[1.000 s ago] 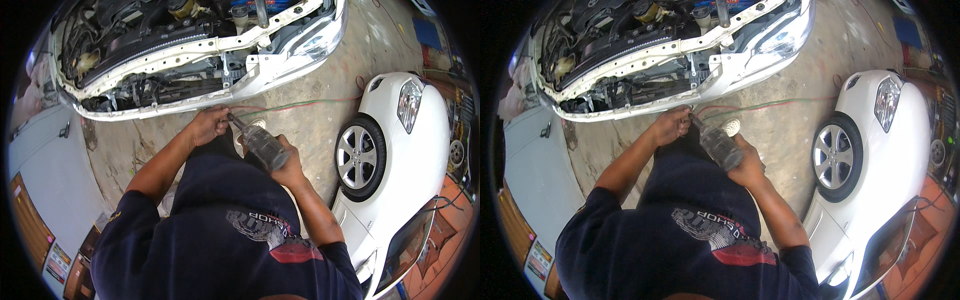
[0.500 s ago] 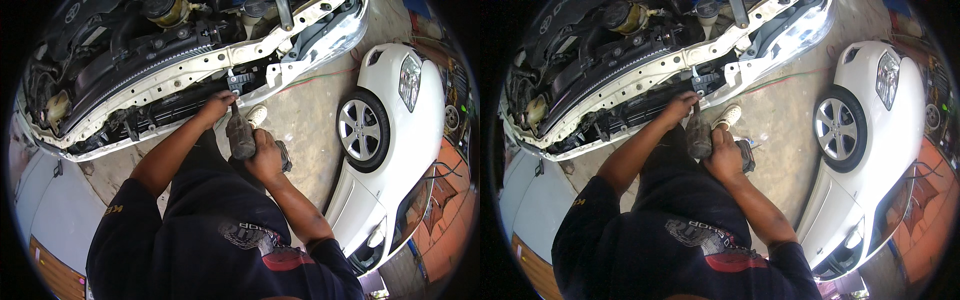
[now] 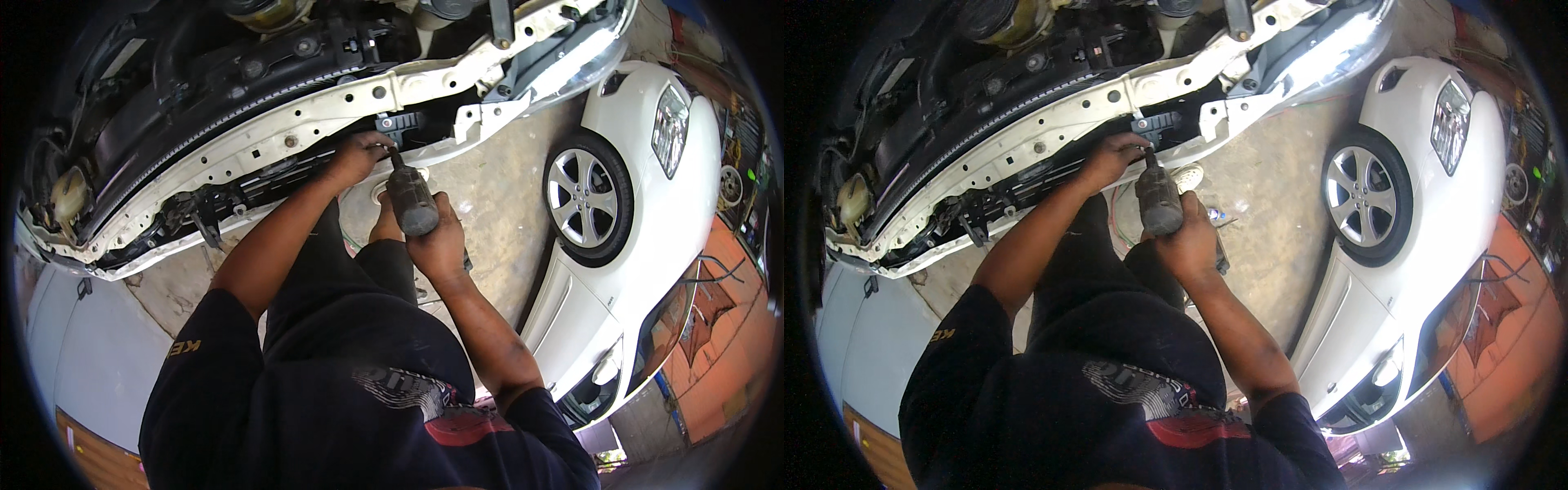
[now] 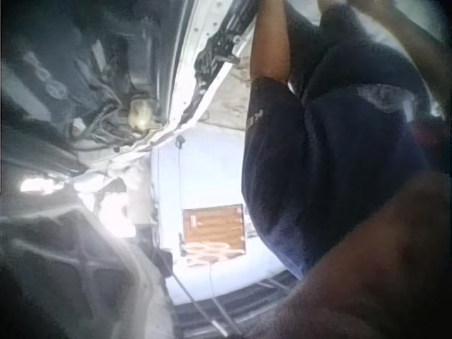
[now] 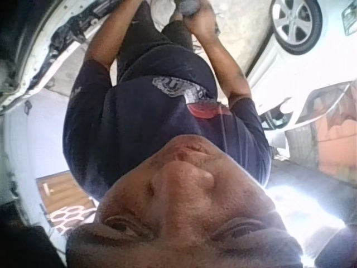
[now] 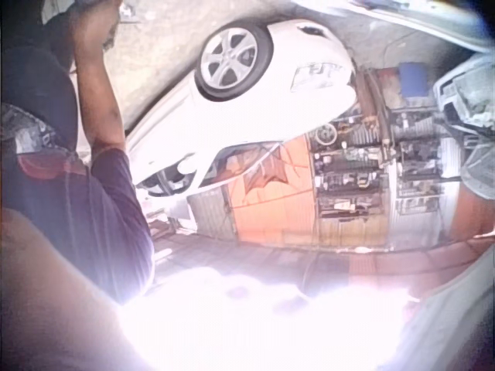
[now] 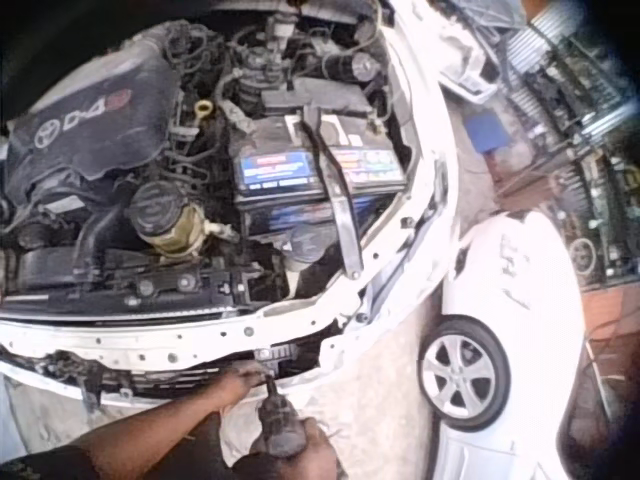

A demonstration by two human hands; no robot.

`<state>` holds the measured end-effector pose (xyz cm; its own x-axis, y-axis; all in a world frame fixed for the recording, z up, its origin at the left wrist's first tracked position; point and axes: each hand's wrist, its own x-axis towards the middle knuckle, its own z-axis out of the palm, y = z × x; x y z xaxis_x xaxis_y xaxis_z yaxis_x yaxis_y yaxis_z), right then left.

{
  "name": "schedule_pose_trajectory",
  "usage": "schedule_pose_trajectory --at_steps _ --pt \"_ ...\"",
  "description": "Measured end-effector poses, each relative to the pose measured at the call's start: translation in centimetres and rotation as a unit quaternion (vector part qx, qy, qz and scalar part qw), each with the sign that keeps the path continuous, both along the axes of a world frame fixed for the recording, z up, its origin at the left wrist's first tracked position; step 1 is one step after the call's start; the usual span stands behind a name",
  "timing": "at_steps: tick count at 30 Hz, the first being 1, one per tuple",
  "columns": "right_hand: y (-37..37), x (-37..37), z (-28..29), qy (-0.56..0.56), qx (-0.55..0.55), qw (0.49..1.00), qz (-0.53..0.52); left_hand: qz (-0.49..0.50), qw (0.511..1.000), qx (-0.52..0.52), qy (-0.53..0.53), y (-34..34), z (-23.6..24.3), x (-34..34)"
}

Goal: The person uses a drill to remove screws from a white car's front bumper, then uses their hands to pull the bumper loose from the fender and adjust its position.

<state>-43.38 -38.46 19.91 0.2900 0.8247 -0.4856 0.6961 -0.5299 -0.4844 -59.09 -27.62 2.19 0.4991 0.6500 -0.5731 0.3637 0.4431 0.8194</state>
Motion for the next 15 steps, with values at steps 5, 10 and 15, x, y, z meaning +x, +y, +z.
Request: schedule_pose_trajectory --at_steps 5,10,15 --pt "0.7 0.1 0.0 -0.007 -0.015 1.000 0.008 0.069 0.982 -0.174 0.021 -0.2 -2.5 -2.8" --pt "2.3 0.4 0.2 0.005 -0.060 0.998 0.016 0.133 0.963 -0.224 -0.070 -0.4 -4.0 -3.2" --pt "5.5 -0.1 1.4 -0.011 -0.057 0.997 0.055 0.209 0.940 -0.250 -0.102 -0.6 -4.8 -1.3"
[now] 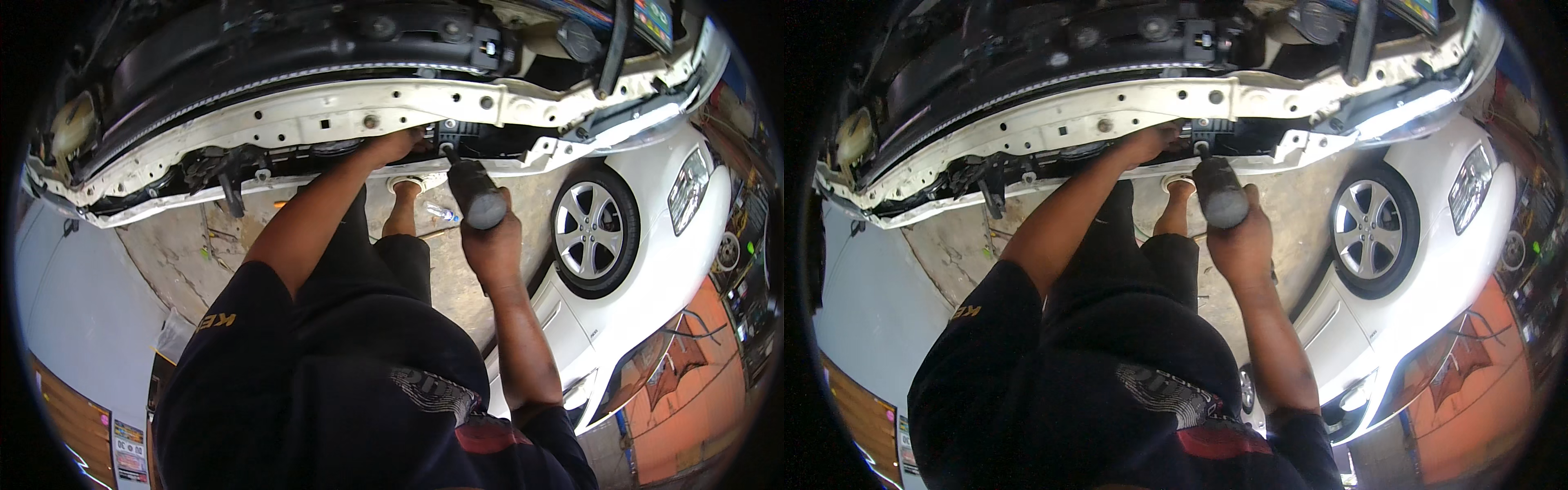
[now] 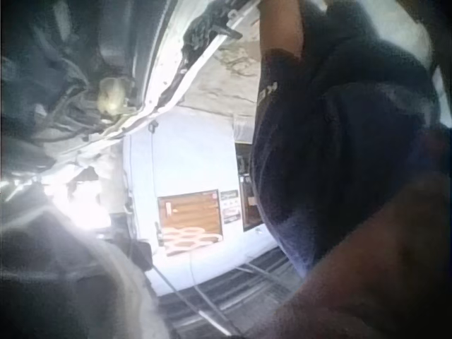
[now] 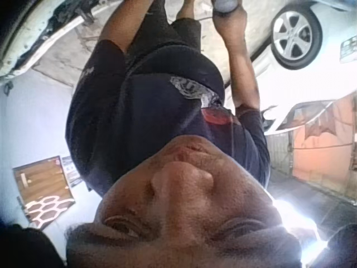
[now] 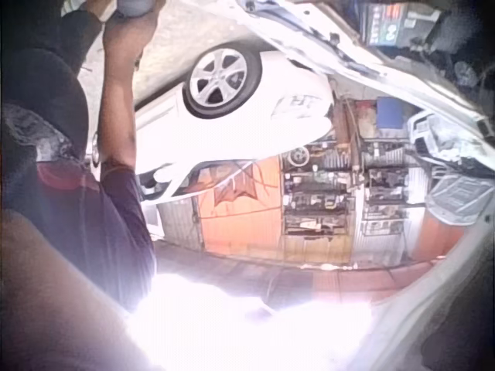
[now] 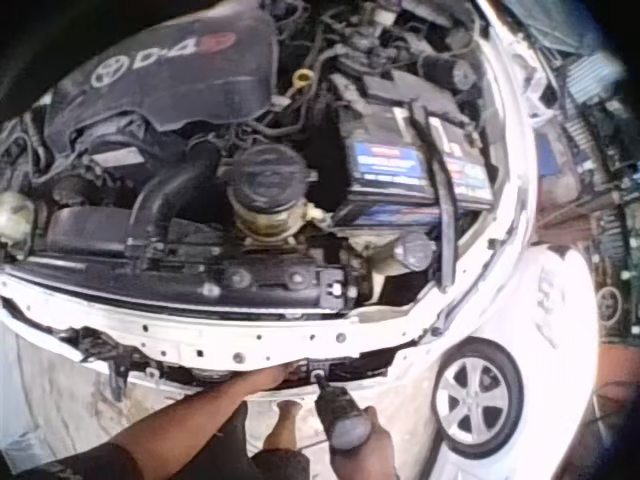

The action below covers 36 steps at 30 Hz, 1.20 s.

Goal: The person uses a drill to remove screws from a white car's front bumper, then uses their hands to pull the bumper loose from the fender and adjust its position.

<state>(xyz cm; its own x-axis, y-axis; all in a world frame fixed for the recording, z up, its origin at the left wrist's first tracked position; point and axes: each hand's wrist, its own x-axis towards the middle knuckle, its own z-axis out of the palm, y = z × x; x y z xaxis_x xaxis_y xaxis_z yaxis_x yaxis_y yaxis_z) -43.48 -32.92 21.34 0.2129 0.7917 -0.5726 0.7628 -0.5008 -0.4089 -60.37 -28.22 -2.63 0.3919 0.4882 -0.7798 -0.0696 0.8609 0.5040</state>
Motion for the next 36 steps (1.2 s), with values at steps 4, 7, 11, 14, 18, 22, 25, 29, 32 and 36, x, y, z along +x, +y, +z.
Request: schedule_pose_trajectory --at_steps 4,7,11,14,18,22,25,29,32,36 --pt "0.4 1.7 -1.1 0.020 0.007 0.999 0.035 -0.159 0.973 0.121 0.113 0.0 -0.8 0.0" --pt "0.6 2.2 -1.4 0.005 -0.001 0.999 0.041 -0.197 0.945 0.192 0.176 -0.1 -0.9 -0.2" --pt "0.8 1.5 -1.1 0.011 -0.020 0.999 0.025 -0.203 0.931 0.232 0.194 -0.5 -1.1 -0.7" --pt "0.3 2.2 -1.6 0.003 -0.007 0.999 0.051 -0.203 0.922 0.257 0.207 -0.7 -1.4 -1.1" --pt "1.1 2.0 -1.2 0.008 -0.033 0.998 0.050 -0.205 0.908 0.289 0.225 -1.0 -1.7 -1.3" --pt "1.3 1.4 -1.2 0.016 -0.007 0.999 0.036 -0.213 0.890 0.330 0.232 -1.3 -1.7 -1.3" --pt "1.3 1.3 -1.2 0.008 -0.013 1.000 0.025 -0.223 0.872 0.364 0.238 -1.4 -1.8 -1.1" --pt "1.1 2.0 -1.2 0.012 -0.033 0.998 0.048 -0.231 0.848 0.410 0.243 -1.8 -1.9 -0.4" --pt "0.6 2.2 -1.5 0.011 -0.034 0.999 0.036 -0.238 0.846 0.417 0.230 -2.0 -1.8 0.0" --pt "0.8 1.6 -1.2 0.030 -0.002 0.999 0.031 -0.249 0.930 0.233 0.135 0.1 0.4 0.0"
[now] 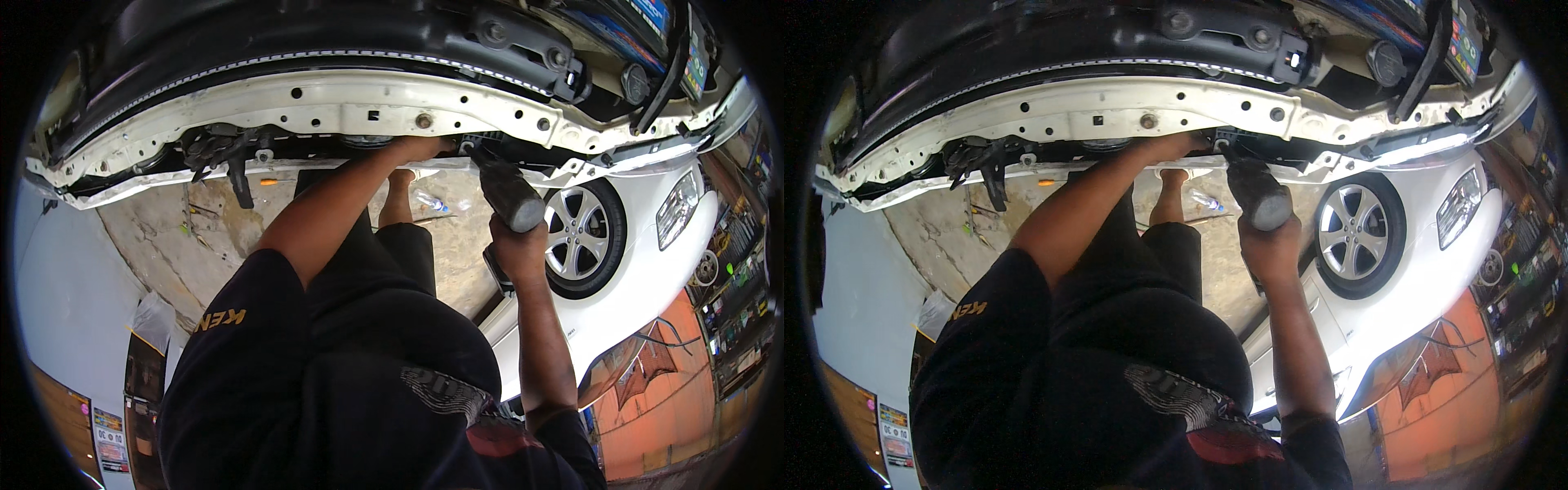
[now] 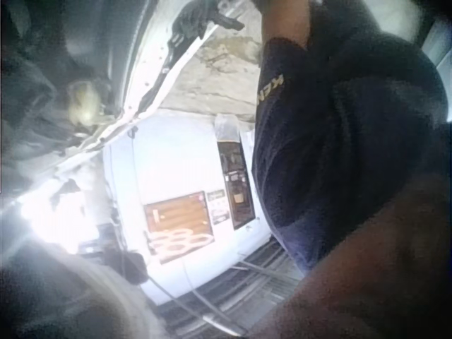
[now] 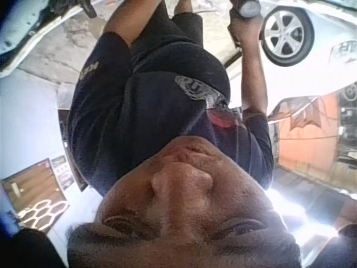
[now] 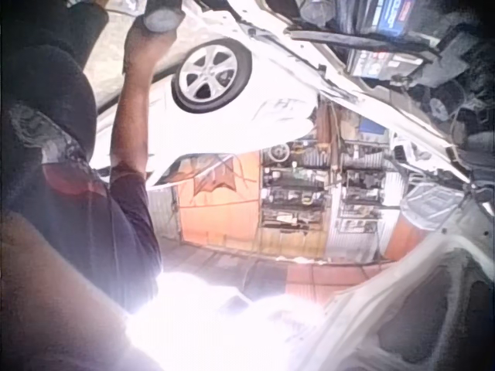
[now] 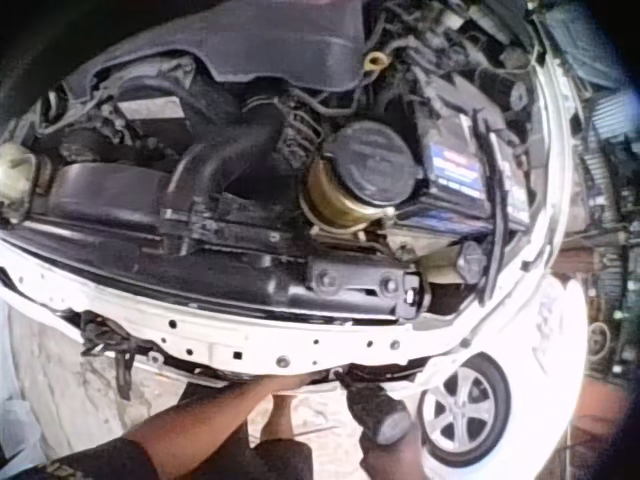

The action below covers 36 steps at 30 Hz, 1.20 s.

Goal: The person uses a drill to remove screws from a white car's front bumper, then uses their hands to pull the bumper loose from the fender and adjust its position.

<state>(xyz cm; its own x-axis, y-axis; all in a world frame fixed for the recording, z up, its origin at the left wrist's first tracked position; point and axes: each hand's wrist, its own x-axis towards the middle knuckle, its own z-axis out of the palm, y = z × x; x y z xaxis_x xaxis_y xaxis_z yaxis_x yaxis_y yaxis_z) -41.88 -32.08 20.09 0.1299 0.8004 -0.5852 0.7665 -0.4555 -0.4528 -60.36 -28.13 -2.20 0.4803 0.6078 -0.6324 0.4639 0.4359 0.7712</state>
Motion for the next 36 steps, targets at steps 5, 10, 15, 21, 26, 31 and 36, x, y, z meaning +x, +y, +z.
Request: schedule_pose_trajectory --at_steps 5,10,15,21,26,31,36 --pt "0.0 0.1 0.2 0.012 -0.010 1.000 -0.016 0.046 0.996 -0.060 -0.039 -0.8 -1.4 0.5" --pt "0.1 0.2 0.4 0.013 -0.036 0.998 -0.040 0.059 0.997 -0.028 -0.031 -1.6 -2.4 1.0" --pt "-1.0 0.9 -0.2 0.016 0.002 1.000 -0.026 0.041 0.990 -0.127 -0.052 0.4 0.8 0.7" --pt "-0.6 0.7 0.1 0.035 0.020 0.999 -0.013 -0.024 0.987 -0.152 -0.050 1.3 0.2 0.3" --pt "-0.5 0.7 0.2 0.039 0.004 0.998 -0.041 -0.091 0.991 -0.079 -0.055 1.4 -0.1 0.4" --pt "-0.7 1.1 0.0 0.040 0.010 0.998 -0.045 -0.069 0.997 0.001 -0.020 0.4 0.7 0.5" --pt "-0.5 1.0 0.1 0.043 0.018 0.998 -0.035 -0.071 0.997 0.006 -0.035 0.0 0.6 0.1"
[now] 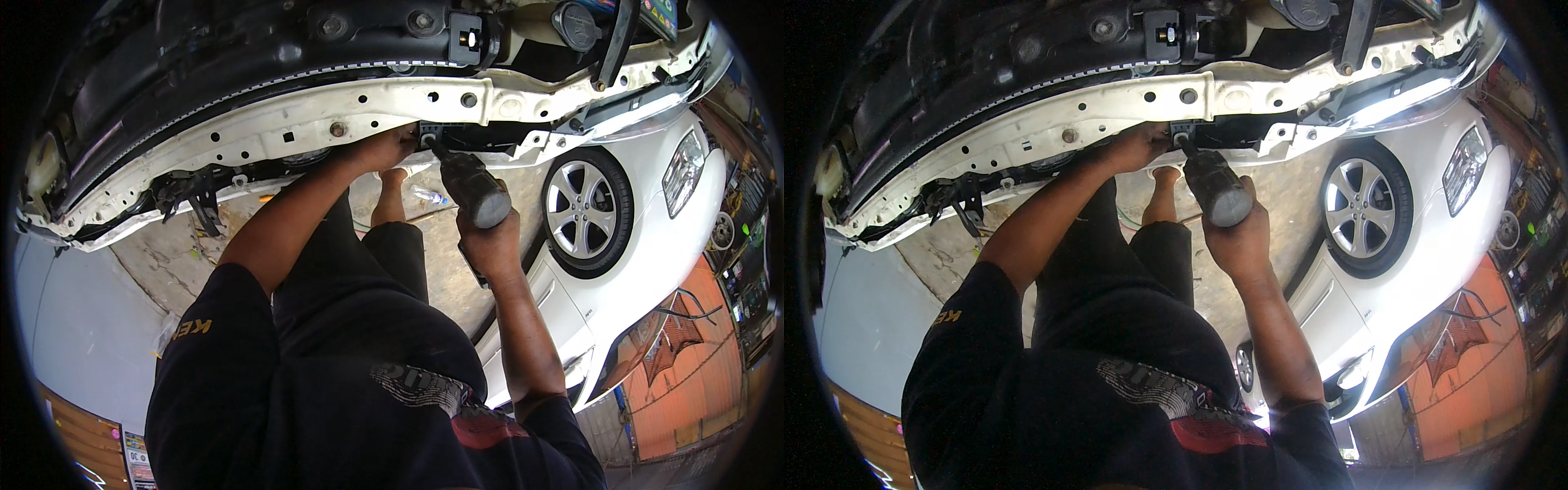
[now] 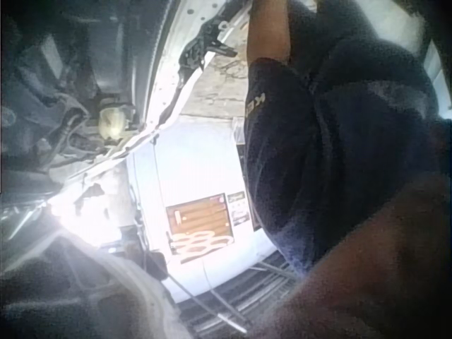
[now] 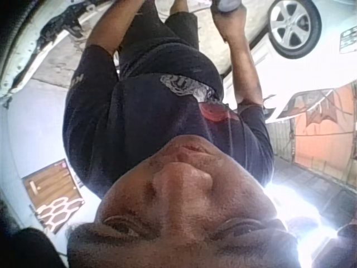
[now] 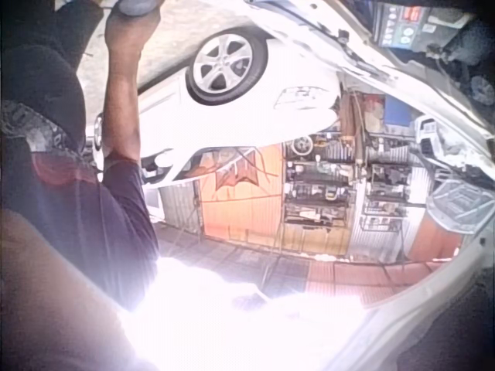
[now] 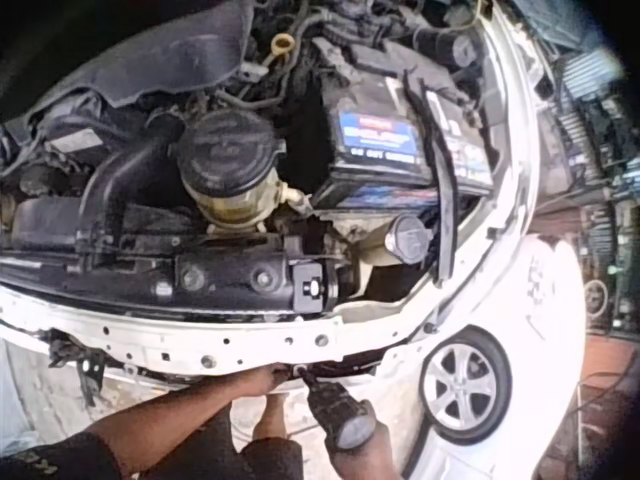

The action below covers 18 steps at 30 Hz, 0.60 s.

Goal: The person uses a drill to remove screws from a white car's front bumper, then uses their hands to pull the bumper loose from the fender and adjust its position.

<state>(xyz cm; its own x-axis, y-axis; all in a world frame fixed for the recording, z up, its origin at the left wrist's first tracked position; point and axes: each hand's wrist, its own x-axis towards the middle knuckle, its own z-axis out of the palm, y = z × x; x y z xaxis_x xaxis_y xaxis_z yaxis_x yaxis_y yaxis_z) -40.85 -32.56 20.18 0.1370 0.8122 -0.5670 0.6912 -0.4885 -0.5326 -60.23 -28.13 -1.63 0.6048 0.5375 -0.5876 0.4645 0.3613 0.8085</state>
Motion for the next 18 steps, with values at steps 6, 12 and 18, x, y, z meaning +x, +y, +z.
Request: schedule_pose_trajectory --at_steps 6,12,18 --pt "0.0 -0.2 0.0 0.008 -0.003 1.000 -0.005 -0.024 0.999 0.015 -0.032 0.4 -0.7 -0.5" --pt "0.1 -0.3 0.2 0.009 -0.016 1.000 -0.018 -0.030 0.997 -0.036 -0.069 0.0 -2.5 -0.2" --pt "-0.1 -0.4 0.1 0.011 -0.025 0.999 -0.037 0.047 0.964 -0.244 -0.094 0.7 -1.6 -0.1"
